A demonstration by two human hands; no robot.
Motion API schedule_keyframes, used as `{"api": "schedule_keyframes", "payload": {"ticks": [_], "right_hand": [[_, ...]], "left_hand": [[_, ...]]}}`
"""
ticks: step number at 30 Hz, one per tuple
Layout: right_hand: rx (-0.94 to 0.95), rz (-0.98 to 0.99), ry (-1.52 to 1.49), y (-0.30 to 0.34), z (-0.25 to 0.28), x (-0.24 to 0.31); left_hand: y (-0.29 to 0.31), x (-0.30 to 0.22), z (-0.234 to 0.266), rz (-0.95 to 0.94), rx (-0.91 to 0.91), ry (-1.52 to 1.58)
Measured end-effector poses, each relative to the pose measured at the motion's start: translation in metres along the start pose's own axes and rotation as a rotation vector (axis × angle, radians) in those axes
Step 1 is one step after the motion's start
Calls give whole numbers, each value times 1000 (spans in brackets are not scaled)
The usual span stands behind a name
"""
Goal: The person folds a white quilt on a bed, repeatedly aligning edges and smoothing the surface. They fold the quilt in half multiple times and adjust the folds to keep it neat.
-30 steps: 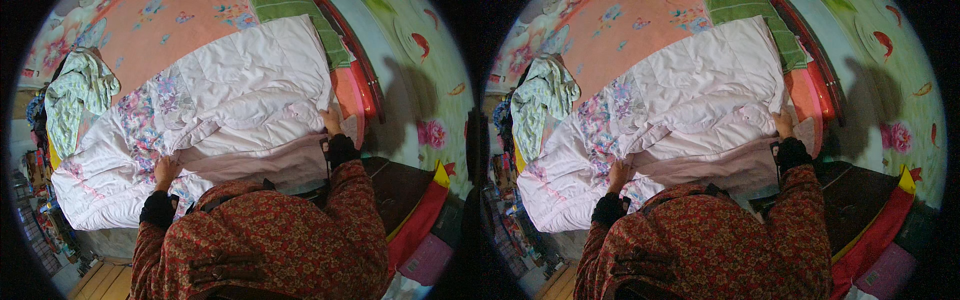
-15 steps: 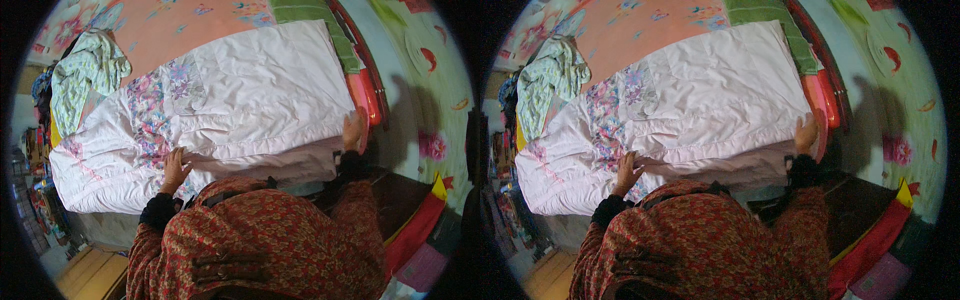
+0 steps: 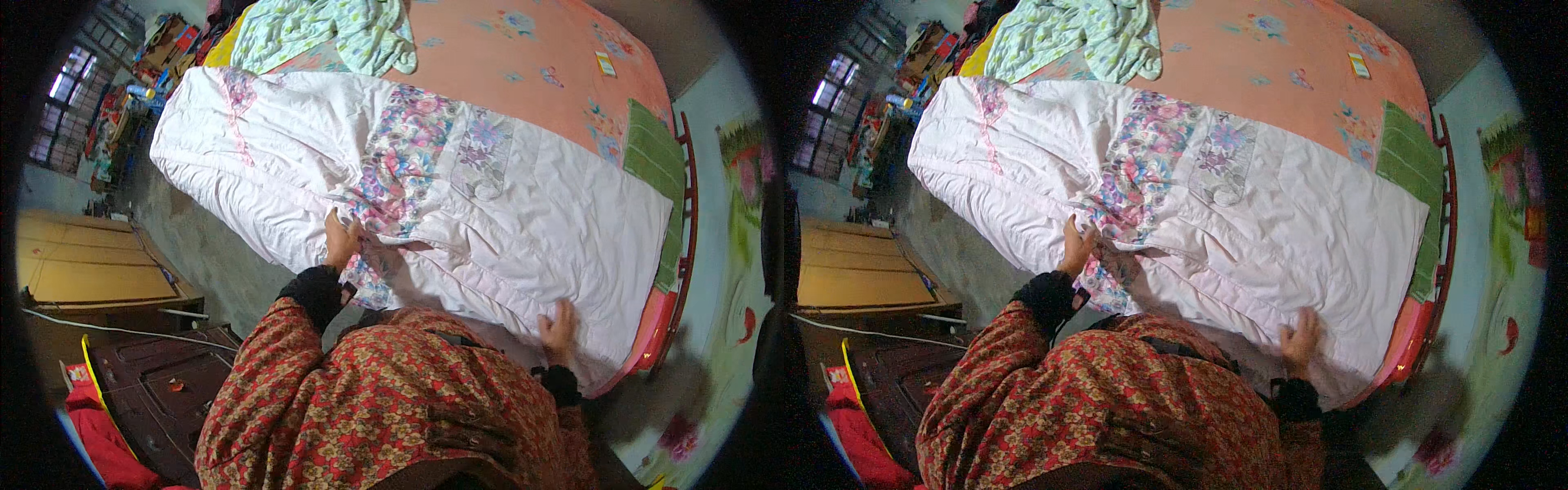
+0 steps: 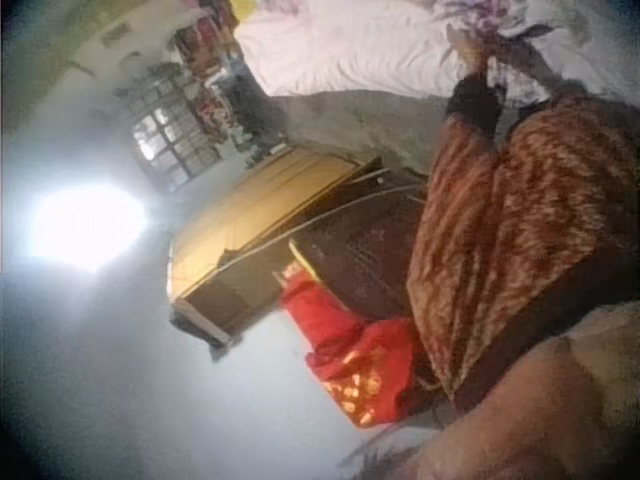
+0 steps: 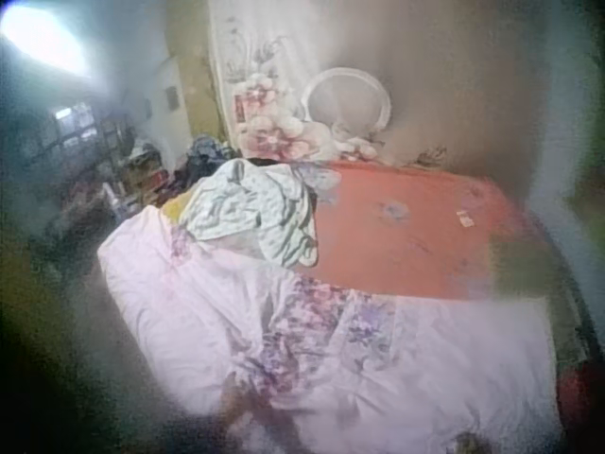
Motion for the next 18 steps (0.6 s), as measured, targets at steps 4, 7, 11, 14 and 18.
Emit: {"api": "schedule_keyframes", "payload": {"ticks": [4, 7, 11, 14, 18], "right_hand": [[210, 18, 138, 9, -6, 45], [179, -28, 230, 8, -3, 62], [179, -80, 303, 3, -3, 68], [164, -44, 344, 2, -2, 72], [186, -98, 402, 1, -9, 71]], "left_hand": [[-21, 47, -30, 751, -43, 800], [-33, 79, -48, 1079, 24, 1037], [-53, 99, -56, 1025, -213, 728], [-65, 102, -50, 959, -375, 500], [-71, 122, -40, 1110, -68, 1056]]}}
Point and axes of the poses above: each hand's wrist, its own y-axis away from the middle knuckle, its own z-axis out of the back of the hand, x = y × z, the point moved 2 cm from there along -y, towards the middle knuckle, and after that the axes turned 6 degrees about -x, right-handed, at the moved point
